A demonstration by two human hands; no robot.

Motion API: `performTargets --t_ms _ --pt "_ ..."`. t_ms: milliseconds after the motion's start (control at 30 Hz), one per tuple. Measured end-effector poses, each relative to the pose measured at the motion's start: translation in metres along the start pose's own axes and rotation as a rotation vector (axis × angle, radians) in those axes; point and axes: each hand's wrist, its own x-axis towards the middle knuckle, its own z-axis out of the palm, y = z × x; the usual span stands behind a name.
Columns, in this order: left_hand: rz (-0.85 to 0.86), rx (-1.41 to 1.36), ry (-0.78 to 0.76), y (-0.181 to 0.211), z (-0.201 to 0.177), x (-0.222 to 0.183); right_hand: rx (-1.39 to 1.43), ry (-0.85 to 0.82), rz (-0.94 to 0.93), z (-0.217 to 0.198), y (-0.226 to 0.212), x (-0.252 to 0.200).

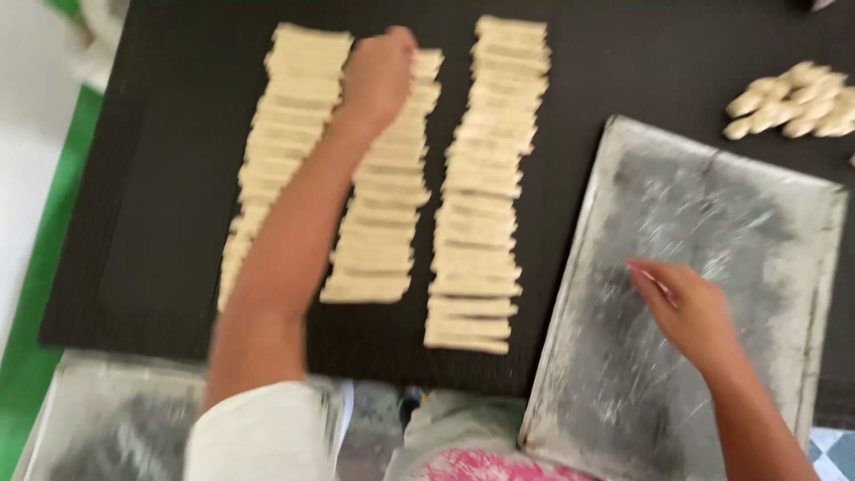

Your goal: Arranging pre-cut dough strips into neat, parallel rows on a metal baking tray for baking.

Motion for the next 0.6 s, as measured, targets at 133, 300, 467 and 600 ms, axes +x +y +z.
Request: performTargets --t_ms 133,300,467,600 --pt "0.223 0.128 0.202 0.024 0.087 0.092 0.005 0.111 -0.108 -0.002 -0.027 0.094" --pt "-0.244 0.033 -0.081 0.061 0.121 0.124 0.213 0.224 -0.17 0.001 -0.045 0.133" --pt "-0.404 0.026 -0.063 0.026 0.194 0.164 0.212 0.233 -0.201 0.015 -0.014 0.125" --pt "-0.433 0.031 -0.071 0.048 0.15 0.15 0.308 0.326 -0.232 0.031 0.013 0.122"
